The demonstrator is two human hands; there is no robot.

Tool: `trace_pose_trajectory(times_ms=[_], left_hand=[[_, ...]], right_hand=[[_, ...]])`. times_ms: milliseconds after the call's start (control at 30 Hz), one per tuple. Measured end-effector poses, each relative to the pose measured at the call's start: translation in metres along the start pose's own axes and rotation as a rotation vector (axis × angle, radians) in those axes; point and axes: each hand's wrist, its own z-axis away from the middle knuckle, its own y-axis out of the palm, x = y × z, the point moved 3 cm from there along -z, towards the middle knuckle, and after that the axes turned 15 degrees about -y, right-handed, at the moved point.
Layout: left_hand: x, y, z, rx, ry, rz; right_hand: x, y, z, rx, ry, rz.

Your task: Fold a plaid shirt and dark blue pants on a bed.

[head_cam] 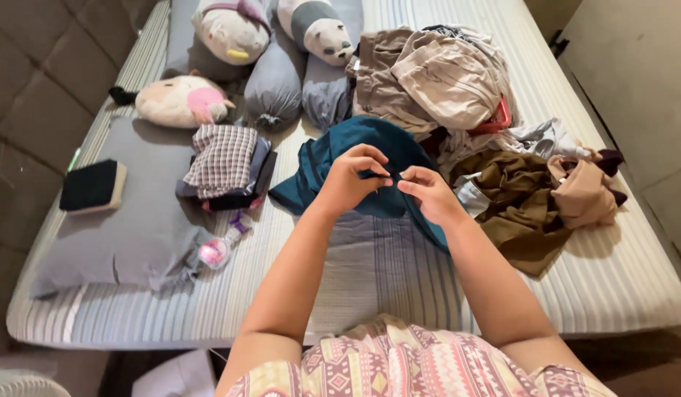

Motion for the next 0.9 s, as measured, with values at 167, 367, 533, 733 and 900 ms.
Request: trace_pose_trajectory(times_ms=[167,367,533,733,900], left_hand=[[0.01,0.003,0.009,-0.045,-0.153,-0.091],[-0.005,0.021,0.014,-0.15,-0.075,-0.133],[-0.003,0.027,0.017,-0.224,0.117,-0.337],[0.028,0.044,0.018,-0.117,0.217,-0.49],[0.031,0.044,0.005,-0.241,-0.059,-0.325]], right_hand=[[0.0,0.012,0.011,-0.295,0.028,-0.12],[0.016,0.047,0.016,-0.334,-0.229,0.381],[0.057,0.082,0.022,-0.409,-0.211,0.819],[0.082,0.091,0.023,-0.133,-0.438,1.32],[0.075,0.089,0.026,-0.054,-0.451,1.342]])
